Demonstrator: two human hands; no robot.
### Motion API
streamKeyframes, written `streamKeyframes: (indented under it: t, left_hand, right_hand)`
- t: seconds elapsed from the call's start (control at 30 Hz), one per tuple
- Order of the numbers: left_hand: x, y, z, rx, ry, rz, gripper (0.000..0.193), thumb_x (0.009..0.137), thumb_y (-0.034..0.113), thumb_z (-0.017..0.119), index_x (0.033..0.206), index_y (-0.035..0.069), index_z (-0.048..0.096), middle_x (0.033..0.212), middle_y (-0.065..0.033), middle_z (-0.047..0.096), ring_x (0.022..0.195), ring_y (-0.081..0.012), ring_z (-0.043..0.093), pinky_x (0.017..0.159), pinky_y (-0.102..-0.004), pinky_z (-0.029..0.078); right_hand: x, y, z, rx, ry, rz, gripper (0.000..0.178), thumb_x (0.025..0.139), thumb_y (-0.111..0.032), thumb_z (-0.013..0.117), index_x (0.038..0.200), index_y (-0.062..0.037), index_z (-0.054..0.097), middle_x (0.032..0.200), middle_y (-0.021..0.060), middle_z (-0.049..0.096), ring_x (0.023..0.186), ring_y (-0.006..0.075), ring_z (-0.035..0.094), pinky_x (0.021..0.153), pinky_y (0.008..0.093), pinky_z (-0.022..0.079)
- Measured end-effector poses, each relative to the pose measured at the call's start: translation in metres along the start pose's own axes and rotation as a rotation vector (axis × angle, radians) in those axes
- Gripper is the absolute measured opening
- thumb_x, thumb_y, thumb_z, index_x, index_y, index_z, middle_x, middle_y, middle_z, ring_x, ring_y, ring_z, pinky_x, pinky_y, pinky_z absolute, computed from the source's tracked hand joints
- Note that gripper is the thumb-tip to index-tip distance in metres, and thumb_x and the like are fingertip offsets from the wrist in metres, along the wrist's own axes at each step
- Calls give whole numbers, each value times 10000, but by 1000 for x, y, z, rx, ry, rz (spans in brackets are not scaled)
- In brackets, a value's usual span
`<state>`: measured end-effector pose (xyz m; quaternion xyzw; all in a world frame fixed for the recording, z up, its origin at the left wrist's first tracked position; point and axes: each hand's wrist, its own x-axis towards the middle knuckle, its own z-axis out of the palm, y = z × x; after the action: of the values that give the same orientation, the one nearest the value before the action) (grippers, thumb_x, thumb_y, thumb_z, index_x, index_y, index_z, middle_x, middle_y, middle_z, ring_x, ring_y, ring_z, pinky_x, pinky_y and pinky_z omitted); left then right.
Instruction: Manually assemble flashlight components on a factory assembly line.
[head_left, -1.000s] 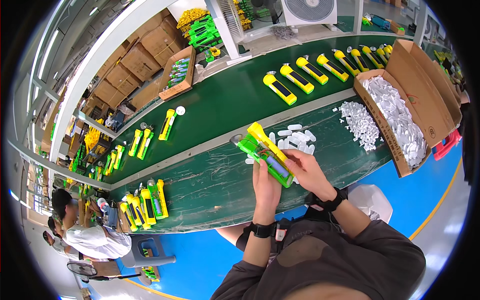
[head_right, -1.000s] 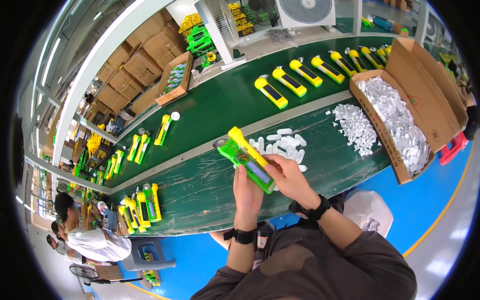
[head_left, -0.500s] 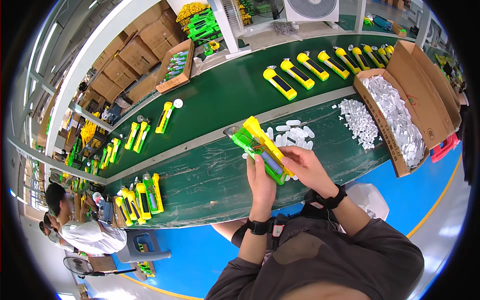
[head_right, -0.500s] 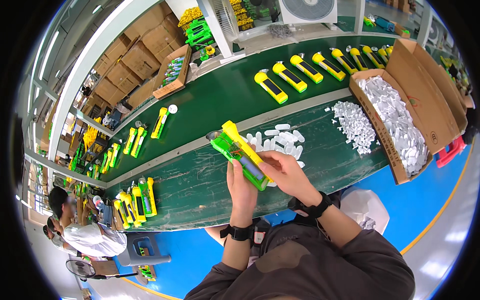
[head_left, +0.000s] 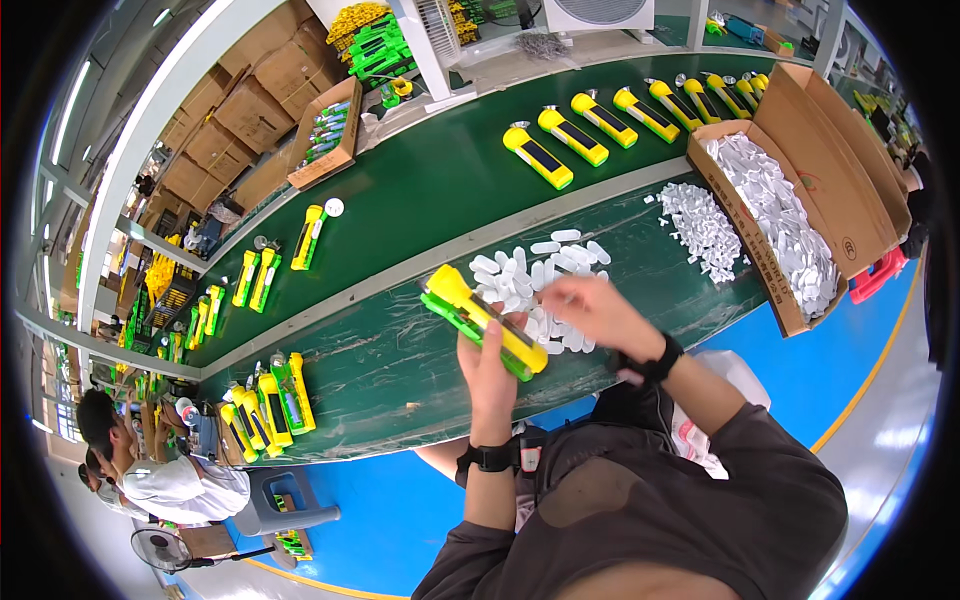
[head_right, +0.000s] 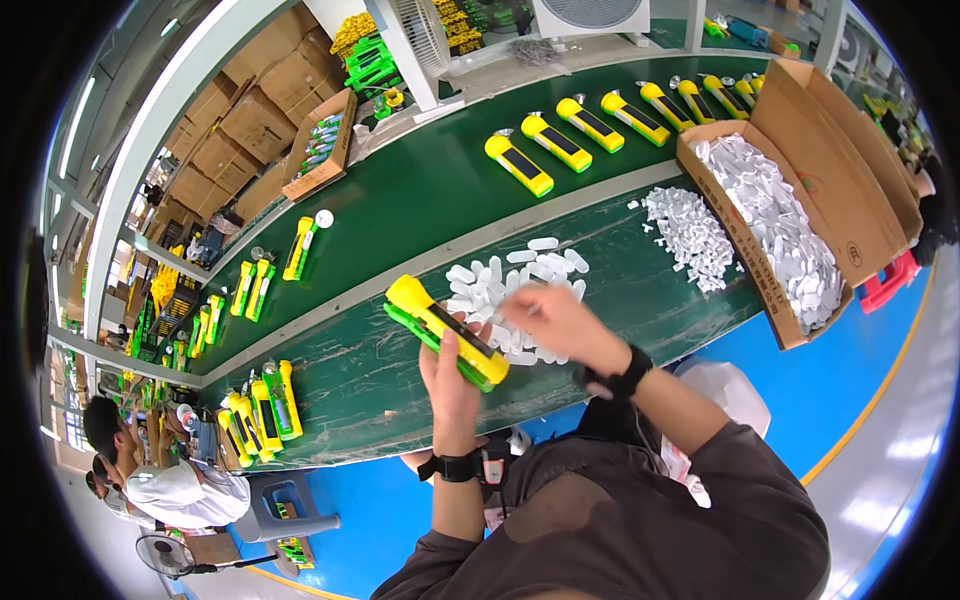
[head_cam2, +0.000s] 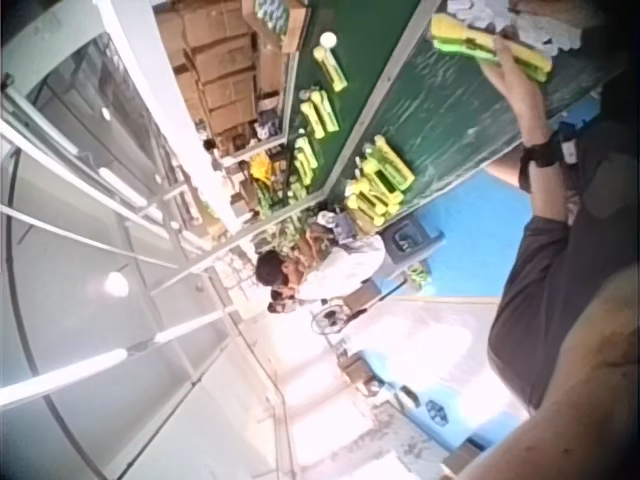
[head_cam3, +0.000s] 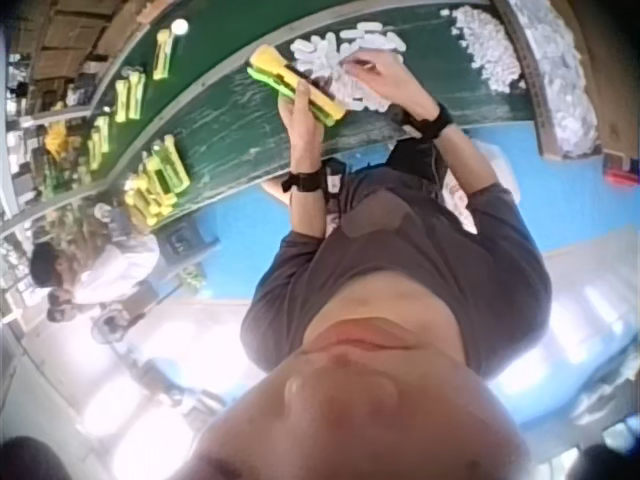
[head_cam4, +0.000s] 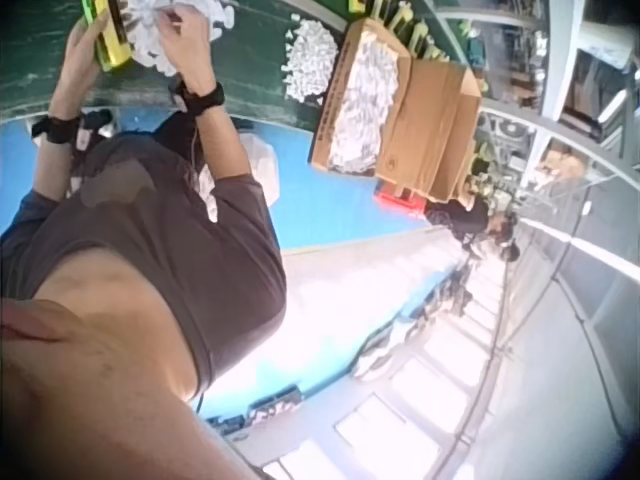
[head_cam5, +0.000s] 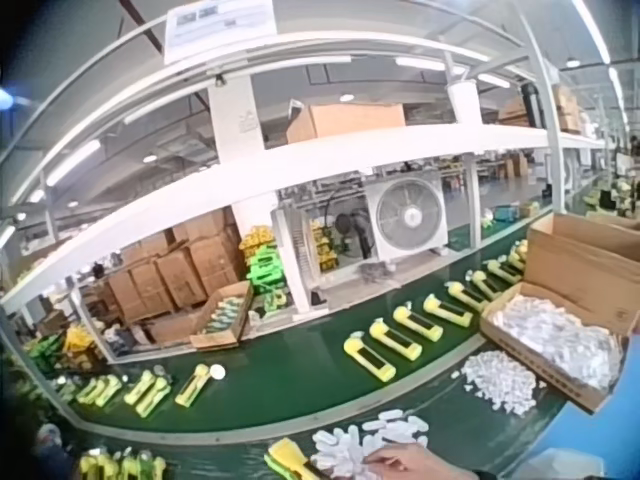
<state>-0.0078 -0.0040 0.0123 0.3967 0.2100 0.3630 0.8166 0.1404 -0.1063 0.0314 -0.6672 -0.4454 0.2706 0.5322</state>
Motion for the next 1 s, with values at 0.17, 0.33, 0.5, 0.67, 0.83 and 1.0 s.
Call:
streamKeyframes:
  t: [0.17,0.33,0.5,0.67,0.83,1.0]
  left_hand:
    - [-2,6,-3,-27,-18,-17,440,914,140,547,1285,3,354,1150,-126,519,954,-229,578,887,-418,497]
    - [-7,6,-3,-17,-44,-36,456,912,138,552,1301,17,348,1160,-124,515,962,-223,572,879,-414,496]
    - [-6,7,-4,33,-36,-34,410,937,165,520,1293,27,370,1144,-106,515,964,-206,557,870,-403,500]
    - [-2,8,-1,74,-16,-54,384,932,153,533,1264,27,386,1140,-102,520,970,-211,562,861,-392,502]
    - [3,0,6,190,-32,-7,352,925,121,544,1228,12,403,1147,-114,526,963,-214,586,836,-361,512]
    - [2,1,22,259,-67,63,458,868,103,625,1245,-4,389,1108,-103,542,942,-178,595,804,-307,499]
  right_hand:
    - [40,70,-38,-572,266,-184,202,707,-42,660,907,-19,641,905,172,635,770,345,629,656,391,522]
    - [60,91,-28,-1006,91,-69,162,695,-30,647,854,-51,634,850,154,618,786,346,630,679,435,520]
    - [62,84,-35,-771,249,-194,147,692,-36,655,838,-20,651,779,137,647,734,283,652,657,364,536]
    - [53,33,-34,46,132,36,272,747,-5,665,1015,8,625,806,87,624,730,156,654,653,269,534]
    - [32,-44,-14,426,-34,8,260,814,26,607,1067,20,551,933,74,603,861,118,620,723,249,525]
    - [24,-50,2,447,-40,-51,161,838,4,609,993,20,571,986,60,608,911,115,615,754,248,519]
